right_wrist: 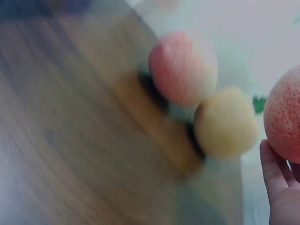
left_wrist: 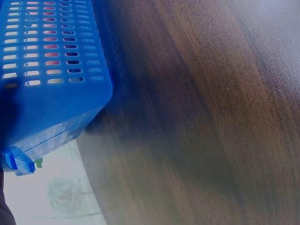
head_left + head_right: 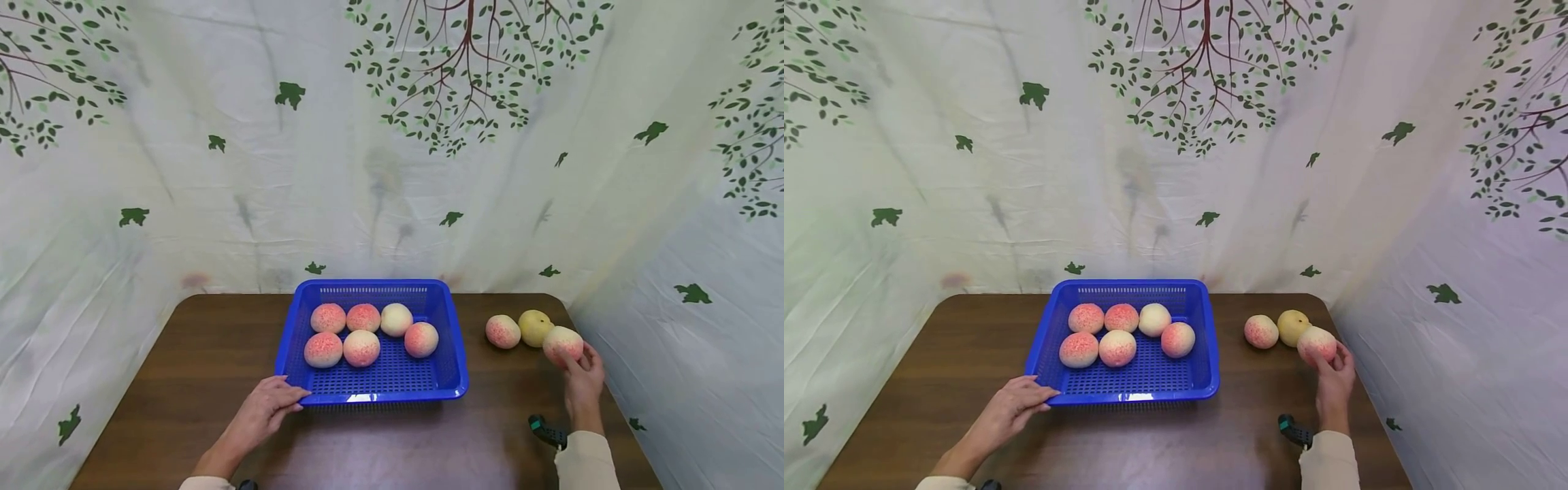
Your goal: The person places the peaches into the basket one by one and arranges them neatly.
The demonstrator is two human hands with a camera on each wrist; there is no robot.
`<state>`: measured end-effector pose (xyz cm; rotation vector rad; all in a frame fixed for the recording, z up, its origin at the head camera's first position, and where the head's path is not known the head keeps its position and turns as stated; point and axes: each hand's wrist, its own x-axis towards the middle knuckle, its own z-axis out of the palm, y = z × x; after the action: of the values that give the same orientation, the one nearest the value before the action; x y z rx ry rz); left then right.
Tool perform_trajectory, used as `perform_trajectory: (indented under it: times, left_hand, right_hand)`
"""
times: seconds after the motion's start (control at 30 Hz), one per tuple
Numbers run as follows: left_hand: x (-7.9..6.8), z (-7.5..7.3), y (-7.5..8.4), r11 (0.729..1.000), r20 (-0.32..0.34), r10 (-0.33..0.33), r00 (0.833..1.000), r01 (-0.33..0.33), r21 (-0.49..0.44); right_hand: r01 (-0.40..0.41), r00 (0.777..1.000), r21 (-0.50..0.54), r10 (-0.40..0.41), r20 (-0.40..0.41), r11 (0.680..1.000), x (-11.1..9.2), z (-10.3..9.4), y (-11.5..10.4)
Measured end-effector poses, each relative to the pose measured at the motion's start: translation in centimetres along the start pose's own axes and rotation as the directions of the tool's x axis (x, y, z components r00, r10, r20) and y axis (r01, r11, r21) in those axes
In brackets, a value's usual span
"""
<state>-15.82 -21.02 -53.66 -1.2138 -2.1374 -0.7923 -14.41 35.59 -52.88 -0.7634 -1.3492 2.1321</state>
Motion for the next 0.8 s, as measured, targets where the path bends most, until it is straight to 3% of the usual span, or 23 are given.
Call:
perform_trajectory:
  times: [0.37, 0.63, 0.8]
  left_hand:
    - [0.0, -0.3, 0.1, 1.000, 0.003, -0.011, 1.000, 0.011, -0.003]
    - [0.1, -0.5, 0.3, 1.000, 0.014, -0.020, 1.000, 0.020, 0.018]
    - [0.2, -0.5, 0.3, 1.000, 0.015, -0.019, 1.000, 0.019, 0.022]
  right_hand:
    - [0.065, 0.975, 0.079, -0.080, 0.206, 0.995, -4.0, 3.8, -1.4]
    - [0.041, 0.906, 0.165, -0.107, 0.409, 0.985, -6.2, 7.6, -1.5]
    - [0.028, 0.857, 0.151, -0.101, 0.506, 0.988, -7.5, 10.2, -0.9]
